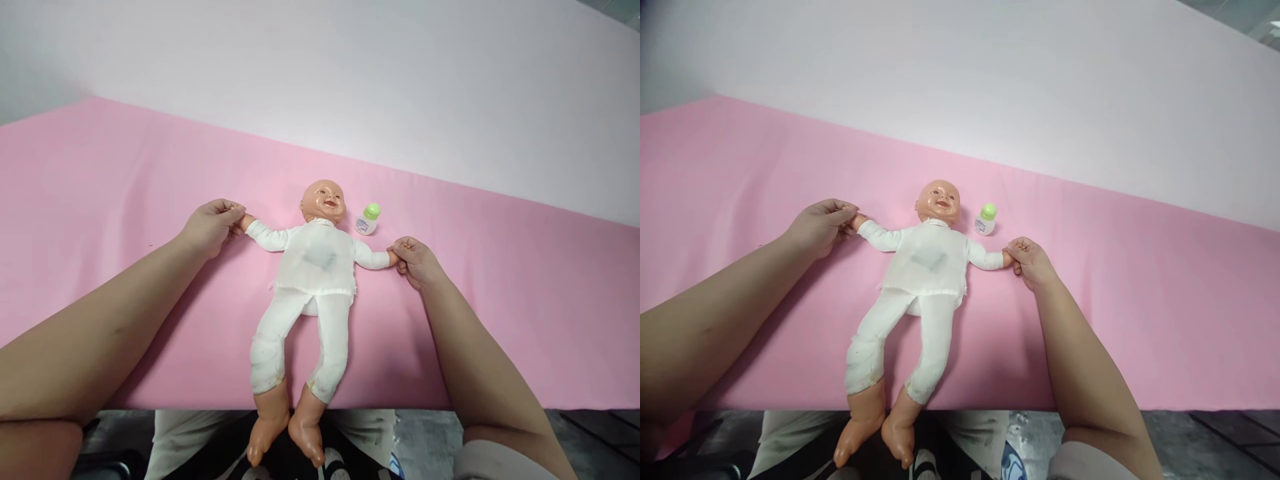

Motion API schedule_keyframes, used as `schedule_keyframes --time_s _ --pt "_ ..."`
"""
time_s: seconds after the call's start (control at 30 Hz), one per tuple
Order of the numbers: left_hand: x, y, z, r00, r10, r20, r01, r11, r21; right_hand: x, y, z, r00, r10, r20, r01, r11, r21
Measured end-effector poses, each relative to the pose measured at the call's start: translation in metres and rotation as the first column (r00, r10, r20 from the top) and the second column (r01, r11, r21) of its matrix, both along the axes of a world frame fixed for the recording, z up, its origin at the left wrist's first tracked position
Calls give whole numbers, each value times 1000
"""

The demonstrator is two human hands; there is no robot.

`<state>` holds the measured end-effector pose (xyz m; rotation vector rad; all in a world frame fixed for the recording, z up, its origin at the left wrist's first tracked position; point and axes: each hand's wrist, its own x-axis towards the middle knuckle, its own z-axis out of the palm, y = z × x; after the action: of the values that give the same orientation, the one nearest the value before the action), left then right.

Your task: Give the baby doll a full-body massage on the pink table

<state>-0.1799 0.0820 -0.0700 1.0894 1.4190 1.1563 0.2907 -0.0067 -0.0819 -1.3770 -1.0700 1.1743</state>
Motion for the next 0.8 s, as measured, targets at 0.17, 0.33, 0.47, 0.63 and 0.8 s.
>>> schedule_keyframes --time_s 0.17,0.33,0.47,0.63,0.8 --pt "1 0 0 1000 16 14 -15 1000 -24 -3 2 -1 999 -43 27 43 999 -9" --pt "1 0 -1 998 5 56 -4 1000 -23 0 3 -3 999 -48 -20 48 999 -8" --pt "3 -1 2 996 -2 92 5 999 -39 6 0 -1 992 26 -124 -29 999 -21" --pt "2 -2 2 994 -37 102 37 999 -4 7 -2 3 989 50 -141 -54 998 -27" --pt "-1 1 -3 993 -17 113 12 999 43 2 1 1 998 39 -41 -39 999 -3"
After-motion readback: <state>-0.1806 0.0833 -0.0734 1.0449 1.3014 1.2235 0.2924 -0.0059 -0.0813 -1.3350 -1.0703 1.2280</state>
